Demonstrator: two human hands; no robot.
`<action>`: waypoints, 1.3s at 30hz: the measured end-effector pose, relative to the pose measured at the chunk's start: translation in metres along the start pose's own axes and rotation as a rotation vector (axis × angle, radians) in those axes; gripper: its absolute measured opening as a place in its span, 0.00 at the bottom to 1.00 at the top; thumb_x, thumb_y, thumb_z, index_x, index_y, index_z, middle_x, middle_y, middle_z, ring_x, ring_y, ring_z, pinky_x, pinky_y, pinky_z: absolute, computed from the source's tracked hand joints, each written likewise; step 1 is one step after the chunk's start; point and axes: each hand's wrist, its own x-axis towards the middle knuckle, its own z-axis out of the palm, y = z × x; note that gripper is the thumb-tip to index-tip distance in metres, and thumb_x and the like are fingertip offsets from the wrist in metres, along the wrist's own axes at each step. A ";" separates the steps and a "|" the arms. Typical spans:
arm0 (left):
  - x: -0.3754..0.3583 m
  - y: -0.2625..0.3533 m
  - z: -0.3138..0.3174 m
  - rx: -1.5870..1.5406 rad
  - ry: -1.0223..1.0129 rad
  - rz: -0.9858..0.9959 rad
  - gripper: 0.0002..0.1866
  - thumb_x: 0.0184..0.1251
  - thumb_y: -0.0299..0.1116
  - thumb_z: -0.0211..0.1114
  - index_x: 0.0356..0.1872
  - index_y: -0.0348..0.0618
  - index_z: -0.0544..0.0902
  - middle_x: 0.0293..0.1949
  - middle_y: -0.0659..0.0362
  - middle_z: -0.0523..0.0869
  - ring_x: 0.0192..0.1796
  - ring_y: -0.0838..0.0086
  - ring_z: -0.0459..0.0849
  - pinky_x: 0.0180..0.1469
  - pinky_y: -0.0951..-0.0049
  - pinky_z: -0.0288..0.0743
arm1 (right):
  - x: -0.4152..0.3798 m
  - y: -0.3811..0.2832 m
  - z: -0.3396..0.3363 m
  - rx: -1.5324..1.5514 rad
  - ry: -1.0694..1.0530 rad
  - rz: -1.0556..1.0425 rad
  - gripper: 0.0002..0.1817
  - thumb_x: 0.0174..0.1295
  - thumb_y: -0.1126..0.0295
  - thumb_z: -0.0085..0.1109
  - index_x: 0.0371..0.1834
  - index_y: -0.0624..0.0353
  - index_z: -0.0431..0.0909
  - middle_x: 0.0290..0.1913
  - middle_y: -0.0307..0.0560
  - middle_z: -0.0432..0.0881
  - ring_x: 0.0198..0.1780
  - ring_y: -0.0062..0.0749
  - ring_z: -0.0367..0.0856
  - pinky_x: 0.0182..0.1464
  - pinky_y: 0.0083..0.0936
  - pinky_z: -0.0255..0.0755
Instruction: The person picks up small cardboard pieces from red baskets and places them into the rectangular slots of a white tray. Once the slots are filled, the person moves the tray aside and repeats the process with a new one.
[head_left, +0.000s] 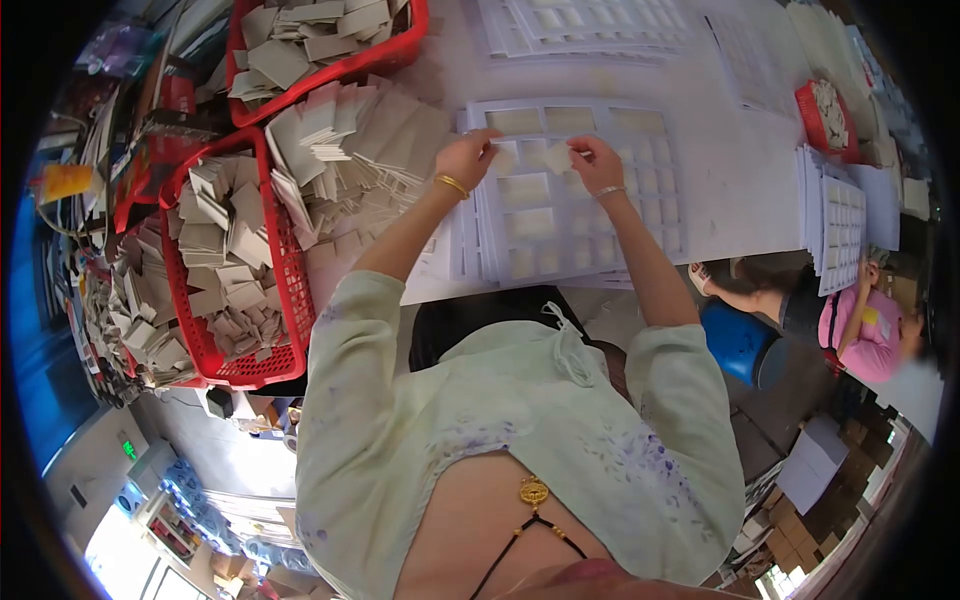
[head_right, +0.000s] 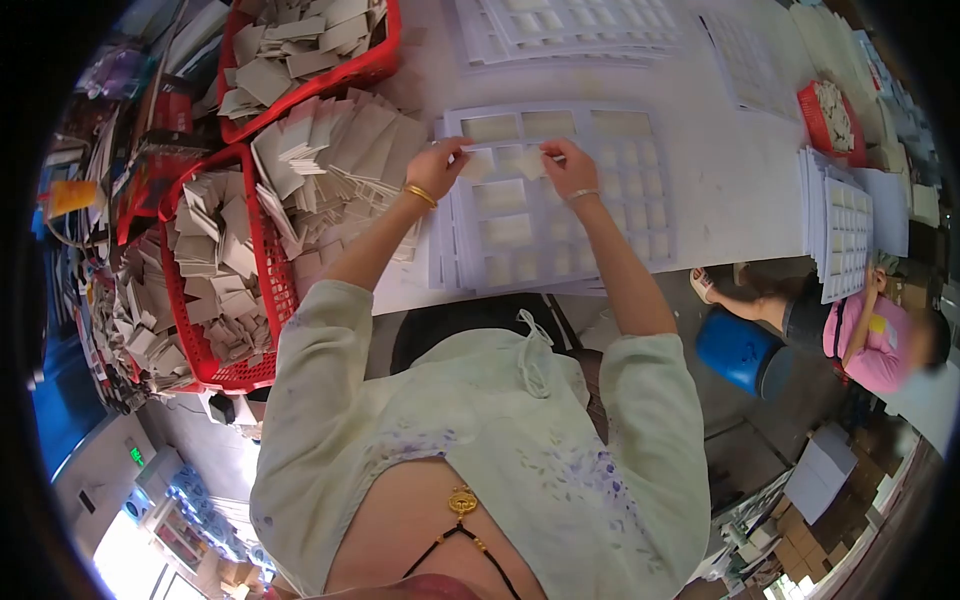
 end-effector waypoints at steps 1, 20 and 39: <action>0.007 0.004 -0.002 0.039 -0.051 -0.013 0.06 0.60 0.35 0.63 0.38 0.50 0.81 0.30 0.62 0.84 0.31 0.67 0.82 0.34 0.67 0.75 | 0.006 0.000 0.002 -0.043 -0.029 -0.019 0.08 0.57 0.70 0.58 0.40 0.55 0.80 0.35 0.41 0.84 0.32 0.26 0.83 0.36 0.22 0.76; 0.038 -0.003 0.026 0.113 -0.261 -0.059 0.04 0.61 0.34 0.57 0.36 0.50 0.78 0.35 0.60 0.83 0.39 0.62 0.82 0.40 0.64 0.75 | 0.062 0.002 0.027 -0.277 -0.453 -0.163 0.07 0.57 0.73 0.54 0.36 0.53 0.80 0.35 0.42 0.84 0.38 0.36 0.82 0.42 0.30 0.74; -0.002 0.011 0.021 0.632 -0.322 0.184 0.17 0.55 0.26 0.57 0.47 0.54 0.79 0.51 0.64 0.79 0.57 0.67 0.74 0.55 0.64 0.68 | 0.009 0.004 0.042 -0.657 -0.119 -0.547 0.08 0.49 0.74 0.59 0.33 0.48 0.80 0.38 0.41 0.75 0.44 0.38 0.75 0.40 0.38 0.68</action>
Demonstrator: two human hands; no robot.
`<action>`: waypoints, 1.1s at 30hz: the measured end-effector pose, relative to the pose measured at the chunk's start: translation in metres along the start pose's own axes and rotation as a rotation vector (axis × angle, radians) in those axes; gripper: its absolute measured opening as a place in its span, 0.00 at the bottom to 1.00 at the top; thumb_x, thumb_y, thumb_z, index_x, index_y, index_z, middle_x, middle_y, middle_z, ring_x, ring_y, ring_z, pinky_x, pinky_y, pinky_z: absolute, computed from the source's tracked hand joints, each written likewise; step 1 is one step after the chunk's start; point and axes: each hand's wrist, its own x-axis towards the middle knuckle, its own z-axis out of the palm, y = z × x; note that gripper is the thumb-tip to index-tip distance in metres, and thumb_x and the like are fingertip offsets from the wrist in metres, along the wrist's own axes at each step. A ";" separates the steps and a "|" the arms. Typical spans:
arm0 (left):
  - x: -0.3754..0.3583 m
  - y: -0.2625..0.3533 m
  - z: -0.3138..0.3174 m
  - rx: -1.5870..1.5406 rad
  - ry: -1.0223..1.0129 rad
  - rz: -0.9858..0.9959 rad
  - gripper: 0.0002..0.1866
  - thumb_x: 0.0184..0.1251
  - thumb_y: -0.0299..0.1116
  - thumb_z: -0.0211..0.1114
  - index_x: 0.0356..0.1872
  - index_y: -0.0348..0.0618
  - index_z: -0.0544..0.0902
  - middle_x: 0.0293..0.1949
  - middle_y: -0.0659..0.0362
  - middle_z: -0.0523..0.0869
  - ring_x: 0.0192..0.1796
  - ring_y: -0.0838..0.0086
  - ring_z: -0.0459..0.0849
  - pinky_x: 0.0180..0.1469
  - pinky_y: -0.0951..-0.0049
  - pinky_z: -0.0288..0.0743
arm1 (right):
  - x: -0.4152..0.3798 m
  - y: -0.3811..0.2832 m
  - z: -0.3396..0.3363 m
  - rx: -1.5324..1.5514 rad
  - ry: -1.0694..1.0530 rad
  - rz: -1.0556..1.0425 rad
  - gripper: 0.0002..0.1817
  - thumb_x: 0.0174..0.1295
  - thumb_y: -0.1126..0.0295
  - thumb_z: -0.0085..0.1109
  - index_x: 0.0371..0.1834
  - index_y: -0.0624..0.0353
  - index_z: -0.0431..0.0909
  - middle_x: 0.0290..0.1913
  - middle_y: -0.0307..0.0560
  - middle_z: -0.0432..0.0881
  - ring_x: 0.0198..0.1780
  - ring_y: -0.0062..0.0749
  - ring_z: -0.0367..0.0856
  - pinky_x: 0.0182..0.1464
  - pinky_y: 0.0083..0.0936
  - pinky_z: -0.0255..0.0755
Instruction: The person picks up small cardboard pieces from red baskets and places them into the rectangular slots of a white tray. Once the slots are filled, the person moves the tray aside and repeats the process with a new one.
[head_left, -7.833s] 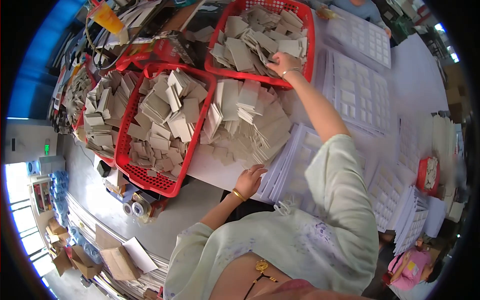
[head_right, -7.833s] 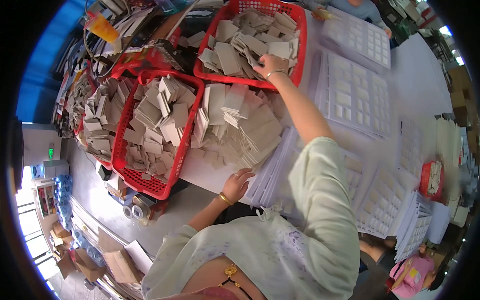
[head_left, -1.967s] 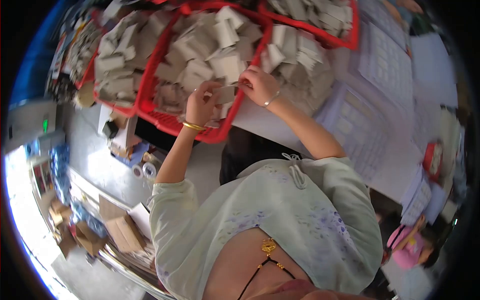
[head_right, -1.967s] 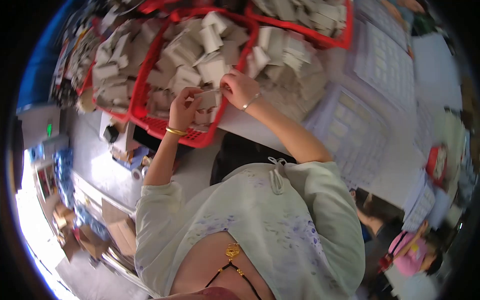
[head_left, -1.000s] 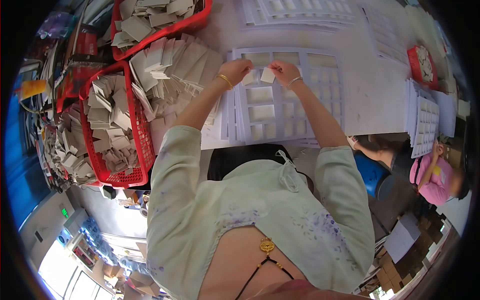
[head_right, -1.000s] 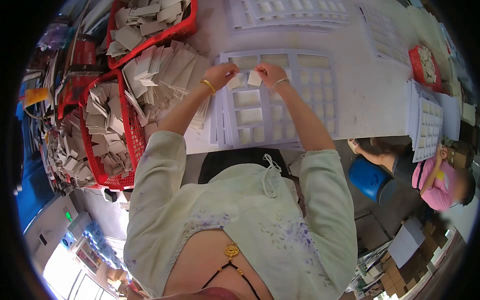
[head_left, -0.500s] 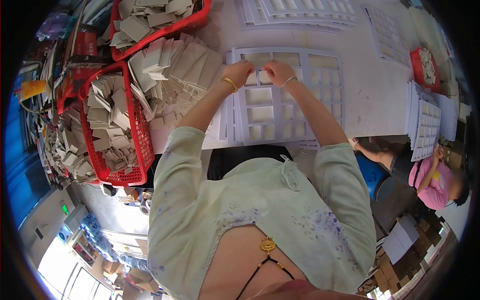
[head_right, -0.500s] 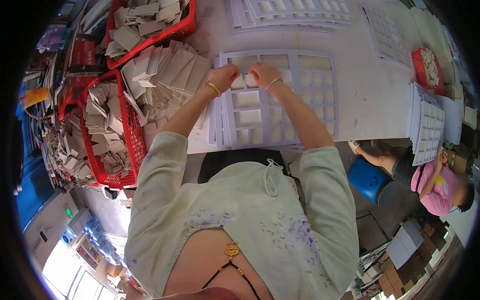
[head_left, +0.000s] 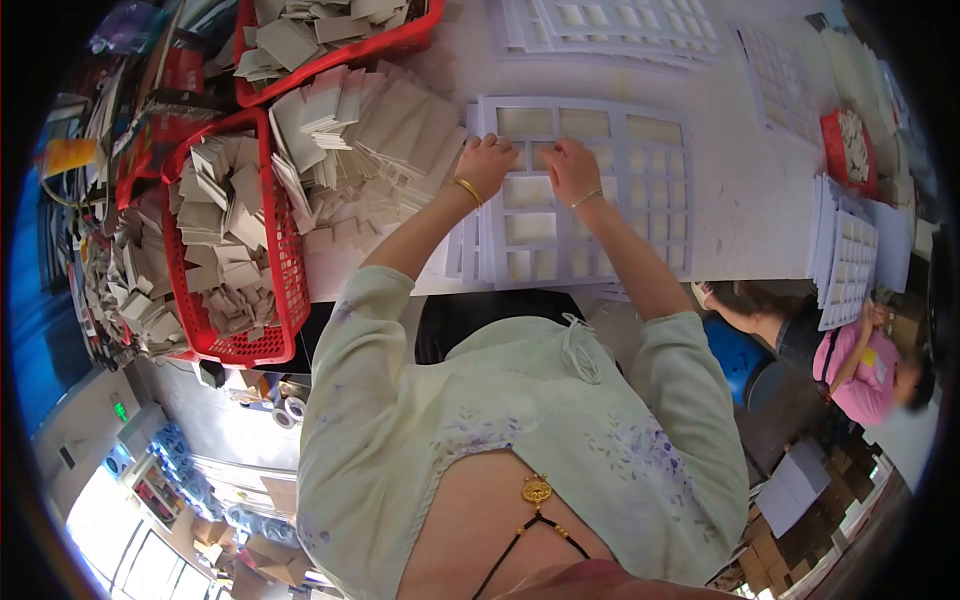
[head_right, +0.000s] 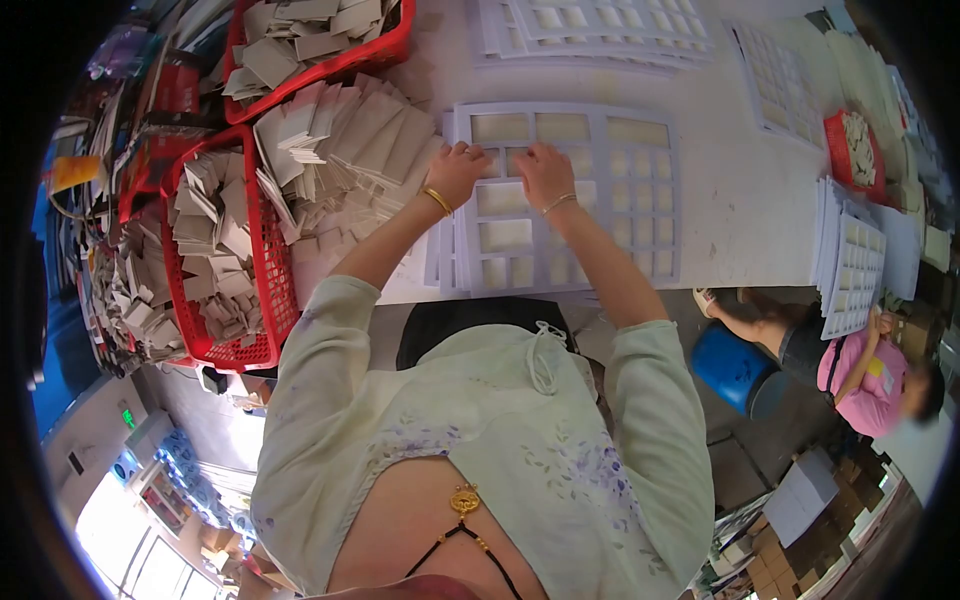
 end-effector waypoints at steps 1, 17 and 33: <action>-0.004 0.001 -0.001 -0.018 0.005 0.017 0.18 0.55 0.26 0.57 0.48 0.54 0.79 0.52 0.64 0.78 0.58 0.67 0.73 0.56 0.64 0.68 | -0.002 -0.004 -0.002 -0.043 -0.013 0.014 0.09 0.49 0.74 0.59 0.33 0.47 0.80 0.37 0.41 0.75 0.44 0.37 0.75 0.41 0.38 0.68; -0.327 -0.122 -0.121 -0.268 0.648 -0.611 0.07 0.55 0.27 0.64 0.36 0.44 0.83 0.36 0.55 0.84 0.39 0.61 0.82 0.41 0.64 0.75 | 0.047 -0.065 -0.021 -0.283 -0.175 -0.098 0.12 0.53 0.72 0.58 0.40 0.44 0.81 0.38 0.38 0.76 0.39 0.36 0.77 0.47 0.41 0.66; -0.418 -0.234 -0.001 -0.174 -0.723 -0.331 0.17 0.52 0.37 0.66 0.45 0.48 0.84 0.51 0.53 0.80 0.53 0.59 0.80 0.51 0.61 0.76 | 0.145 -0.496 0.069 -0.113 -0.780 -0.800 0.11 0.59 0.66 0.55 0.43 0.50 0.81 0.47 0.44 0.79 0.49 0.39 0.78 0.53 0.36 0.70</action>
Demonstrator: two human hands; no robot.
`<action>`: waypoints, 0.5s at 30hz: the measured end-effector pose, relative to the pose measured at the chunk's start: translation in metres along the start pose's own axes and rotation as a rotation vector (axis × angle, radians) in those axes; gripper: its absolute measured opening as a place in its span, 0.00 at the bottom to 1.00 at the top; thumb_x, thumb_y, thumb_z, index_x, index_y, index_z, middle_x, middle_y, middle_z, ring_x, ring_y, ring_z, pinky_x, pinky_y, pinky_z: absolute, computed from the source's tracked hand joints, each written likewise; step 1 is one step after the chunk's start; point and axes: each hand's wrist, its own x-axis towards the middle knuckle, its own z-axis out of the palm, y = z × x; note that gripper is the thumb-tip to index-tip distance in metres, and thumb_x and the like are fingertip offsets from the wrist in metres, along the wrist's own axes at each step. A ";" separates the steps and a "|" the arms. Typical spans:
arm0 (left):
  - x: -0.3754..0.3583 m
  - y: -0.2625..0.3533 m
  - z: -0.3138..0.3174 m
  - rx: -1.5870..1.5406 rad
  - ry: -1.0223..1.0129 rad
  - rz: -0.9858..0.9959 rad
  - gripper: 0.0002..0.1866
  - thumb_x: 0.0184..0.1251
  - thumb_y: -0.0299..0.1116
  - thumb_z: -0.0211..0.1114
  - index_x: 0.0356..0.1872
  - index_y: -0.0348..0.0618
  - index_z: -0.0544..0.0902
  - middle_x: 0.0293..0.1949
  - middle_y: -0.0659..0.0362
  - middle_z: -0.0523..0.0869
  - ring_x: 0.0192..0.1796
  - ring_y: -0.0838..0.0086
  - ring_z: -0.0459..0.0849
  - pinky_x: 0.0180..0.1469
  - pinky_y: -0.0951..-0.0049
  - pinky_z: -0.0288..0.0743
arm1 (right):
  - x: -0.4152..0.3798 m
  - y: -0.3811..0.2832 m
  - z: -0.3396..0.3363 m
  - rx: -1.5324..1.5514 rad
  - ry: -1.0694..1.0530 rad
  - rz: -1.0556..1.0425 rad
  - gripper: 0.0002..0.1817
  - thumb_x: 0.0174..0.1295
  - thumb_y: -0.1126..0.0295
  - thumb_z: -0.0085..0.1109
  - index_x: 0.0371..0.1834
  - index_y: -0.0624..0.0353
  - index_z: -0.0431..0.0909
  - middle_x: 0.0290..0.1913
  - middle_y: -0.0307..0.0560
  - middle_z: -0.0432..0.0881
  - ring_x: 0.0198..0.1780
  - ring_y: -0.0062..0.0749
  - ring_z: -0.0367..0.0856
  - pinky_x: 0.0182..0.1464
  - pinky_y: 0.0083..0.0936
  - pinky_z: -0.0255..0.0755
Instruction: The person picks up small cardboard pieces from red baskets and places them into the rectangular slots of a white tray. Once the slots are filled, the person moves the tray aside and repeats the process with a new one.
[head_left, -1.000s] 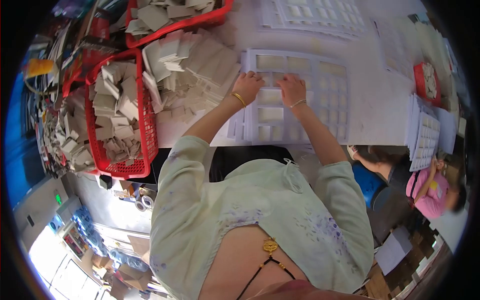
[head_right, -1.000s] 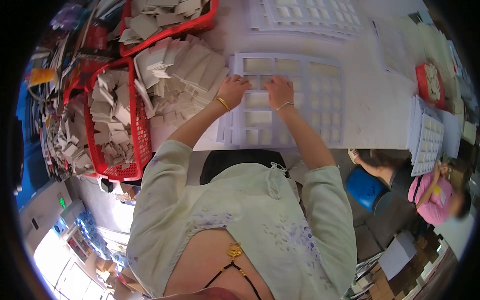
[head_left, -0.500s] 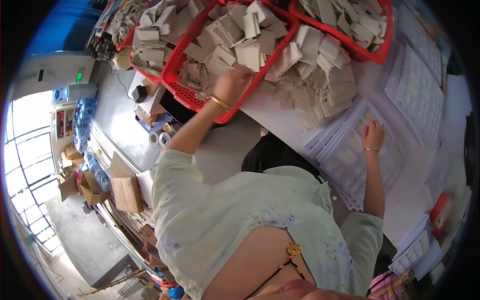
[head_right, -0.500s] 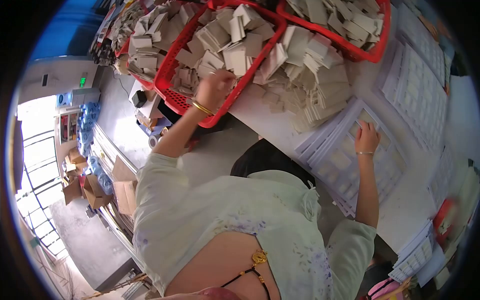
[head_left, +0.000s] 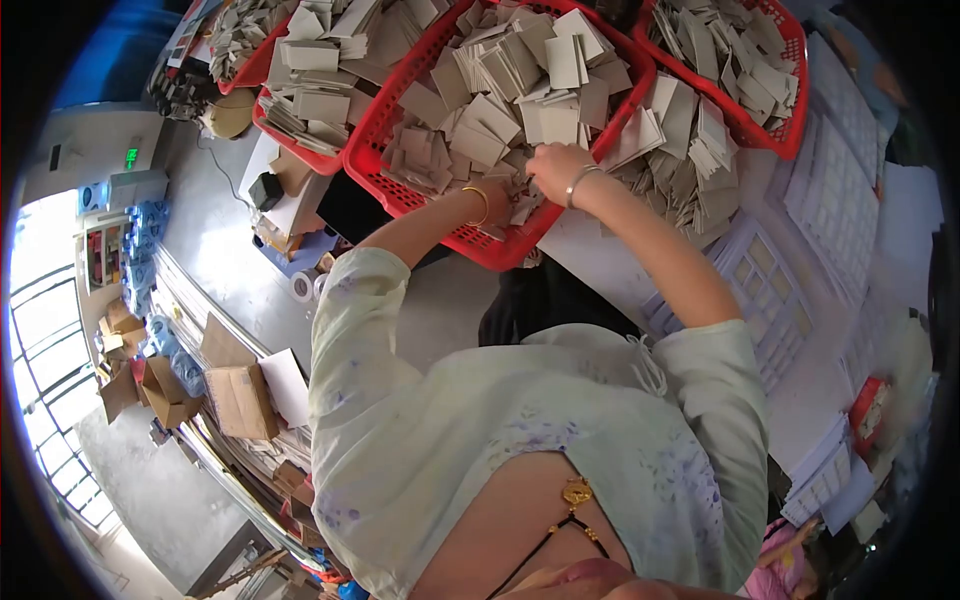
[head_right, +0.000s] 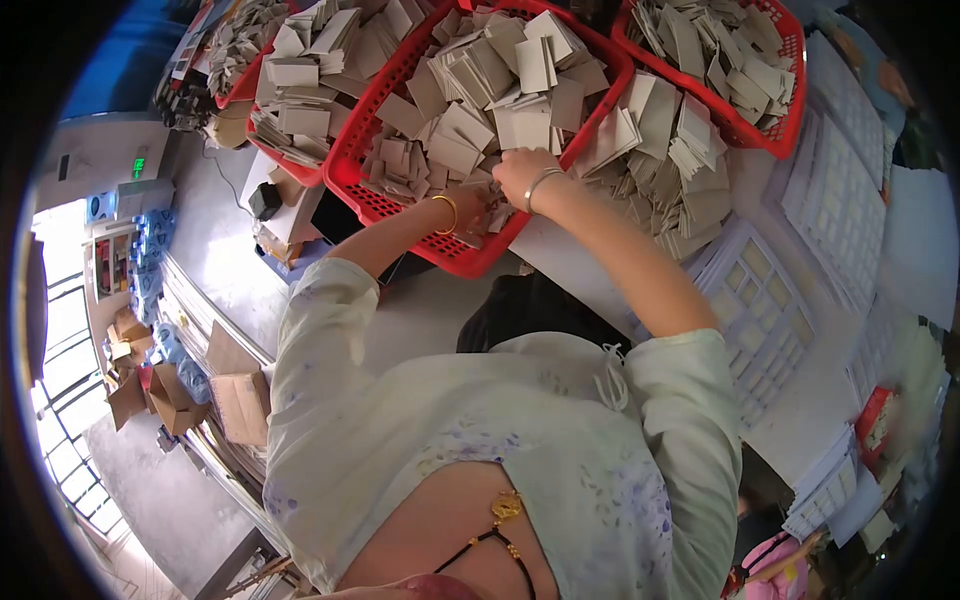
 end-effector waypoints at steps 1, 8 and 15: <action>-0.003 0.001 -0.002 -0.024 0.029 -0.034 0.16 0.55 0.37 0.63 0.45 0.47 0.84 0.47 0.53 0.83 0.52 0.60 0.81 0.49 0.62 0.77 | 0.009 -0.001 0.007 0.011 -0.078 0.007 0.12 0.59 0.66 0.55 0.45 0.50 0.81 0.49 0.45 0.78 0.51 0.40 0.77 0.55 0.36 0.70; -0.036 0.004 -0.008 -0.158 0.170 -0.118 0.09 0.55 0.32 0.63 0.36 0.46 0.85 0.40 0.52 0.85 0.46 0.59 0.83 0.46 0.61 0.79 | 0.057 -0.009 0.056 0.039 -0.231 -0.107 0.17 0.54 0.70 0.59 0.50 0.50 0.80 0.61 0.46 0.69 0.62 0.42 0.69 0.61 0.37 0.68; -0.088 -0.003 -0.013 -0.365 0.298 -0.200 0.08 0.53 0.36 0.65 0.33 0.49 0.86 0.37 0.54 0.85 0.44 0.60 0.84 0.45 0.60 0.77 | 0.086 -0.034 0.067 -0.135 -0.378 -0.033 0.22 0.49 0.61 0.66 0.49 0.50 0.80 0.62 0.48 0.66 0.62 0.43 0.67 0.60 0.44 0.68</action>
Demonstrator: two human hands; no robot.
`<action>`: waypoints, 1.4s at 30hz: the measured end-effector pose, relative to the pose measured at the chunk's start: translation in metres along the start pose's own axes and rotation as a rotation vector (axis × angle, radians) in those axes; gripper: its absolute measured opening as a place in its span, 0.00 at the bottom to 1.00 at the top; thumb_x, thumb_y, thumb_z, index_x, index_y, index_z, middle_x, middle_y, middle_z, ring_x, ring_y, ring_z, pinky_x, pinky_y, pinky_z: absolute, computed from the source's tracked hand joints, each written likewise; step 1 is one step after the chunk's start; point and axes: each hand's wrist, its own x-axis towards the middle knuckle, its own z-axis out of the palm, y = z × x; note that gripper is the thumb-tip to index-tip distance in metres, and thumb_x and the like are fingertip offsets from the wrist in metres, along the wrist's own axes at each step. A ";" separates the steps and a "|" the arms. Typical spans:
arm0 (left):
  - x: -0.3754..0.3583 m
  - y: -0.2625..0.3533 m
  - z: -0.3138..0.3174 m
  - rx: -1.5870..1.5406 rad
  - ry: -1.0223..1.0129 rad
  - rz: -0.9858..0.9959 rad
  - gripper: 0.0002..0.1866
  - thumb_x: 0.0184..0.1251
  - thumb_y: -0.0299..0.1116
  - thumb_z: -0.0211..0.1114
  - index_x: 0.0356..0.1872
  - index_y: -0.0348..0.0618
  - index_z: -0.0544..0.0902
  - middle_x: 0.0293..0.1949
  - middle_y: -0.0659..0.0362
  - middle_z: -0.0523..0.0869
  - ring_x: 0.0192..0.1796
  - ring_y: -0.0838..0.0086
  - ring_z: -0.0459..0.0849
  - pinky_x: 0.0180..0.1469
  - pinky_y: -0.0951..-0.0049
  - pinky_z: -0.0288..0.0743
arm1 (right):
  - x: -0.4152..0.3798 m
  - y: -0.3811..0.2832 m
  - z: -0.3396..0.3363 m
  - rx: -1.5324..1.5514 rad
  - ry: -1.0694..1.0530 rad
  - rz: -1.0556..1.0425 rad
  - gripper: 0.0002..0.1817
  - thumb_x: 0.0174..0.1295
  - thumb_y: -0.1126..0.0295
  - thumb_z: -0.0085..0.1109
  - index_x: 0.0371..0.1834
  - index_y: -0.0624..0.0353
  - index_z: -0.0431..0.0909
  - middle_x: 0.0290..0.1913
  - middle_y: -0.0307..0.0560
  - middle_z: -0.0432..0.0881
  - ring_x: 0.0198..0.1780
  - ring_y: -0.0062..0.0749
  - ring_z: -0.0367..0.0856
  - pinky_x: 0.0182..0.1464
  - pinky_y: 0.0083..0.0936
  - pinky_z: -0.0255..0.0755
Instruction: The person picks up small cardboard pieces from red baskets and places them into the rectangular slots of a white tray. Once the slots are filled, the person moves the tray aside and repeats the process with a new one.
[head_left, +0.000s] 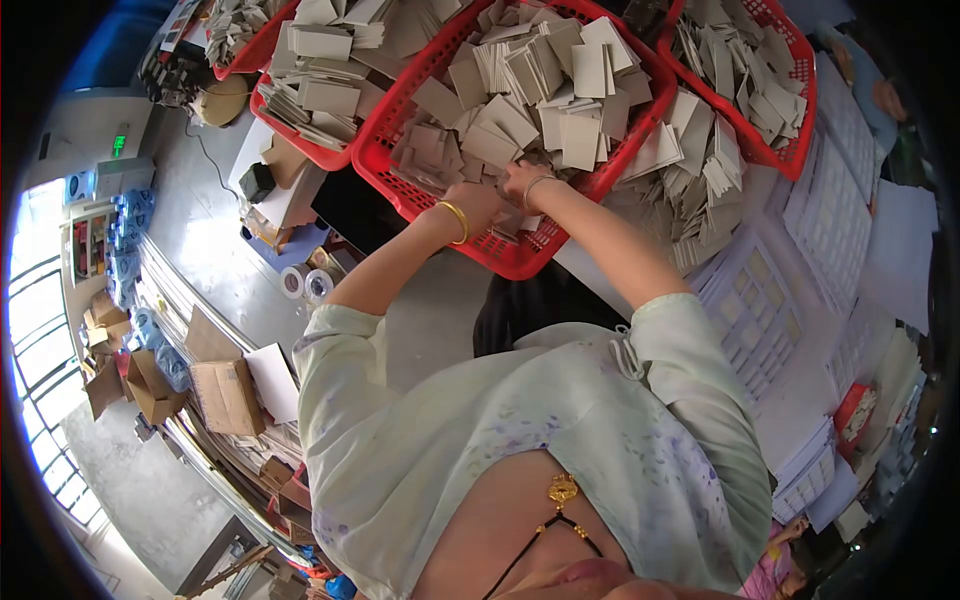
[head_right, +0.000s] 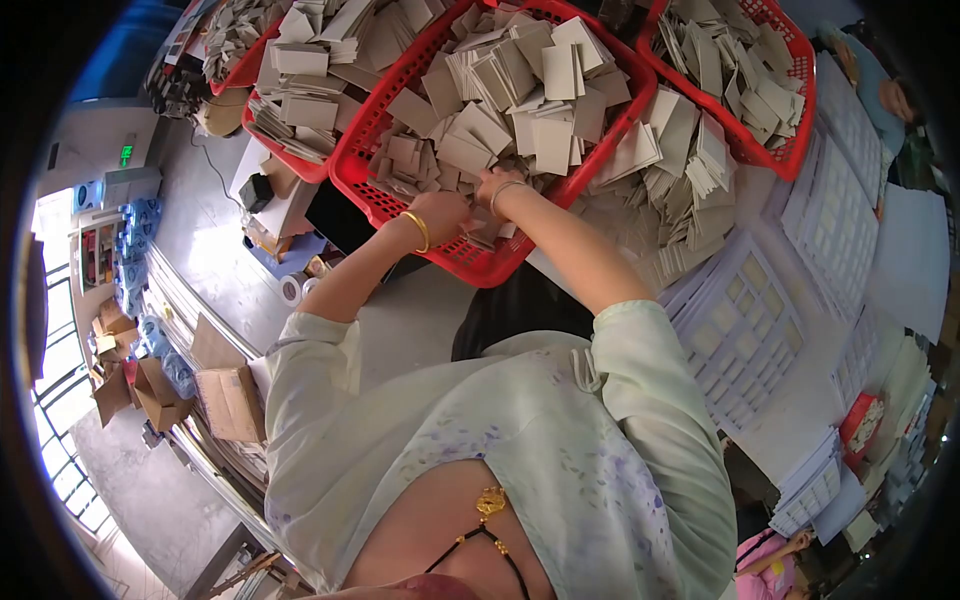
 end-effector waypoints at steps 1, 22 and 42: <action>-0.003 -0.004 0.001 -0.062 0.045 -0.050 0.08 0.53 0.36 0.65 0.33 0.49 0.86 0.37 0.54 0.85 0.44 0.60 0.84 0.44 0.60 0.77 | 0.000 0.000 0.001 -0.004 0.010 -0.004 0.21 0.48 0.61 0.67 0.48 0.51 0.81 0.61 0.49 0.67 0.62 0.42 0.67 0.59 0.43 0.69; 0.014 0.088 -0.017 -1.047 0.715 0.065 0.10 0.59 0.24 0.64 0.43 0.36 0.78 0.28 0.60 0.83 0.26 0.82 0.80 0.24 0.81 0.74 | -0.203 0.054 0.015 1.402 1.196 0.175 0.25 0.58 0.80 0.52 0.59 0.49 0.66 0.41 0.42 0.81 0.28 0.22 0.83 0.22 0.16 0.72; 0.300 0.539 0.076 -0.660 0.280 0.600 0.06 0.55 0.26 0.64 0.35 0.42 0.81 0.25 0.59 0.84 0.27 0.76 0.83 0.25 0.75 0.77 | -0.550 0.186 0.377 1.387 1.789 1.124 0.10 0.57 0.75 0.61 0.42 0.61 0.77 0.36 0.39 0.81 0.31 0.15 0.76 0.32 0.15 0.71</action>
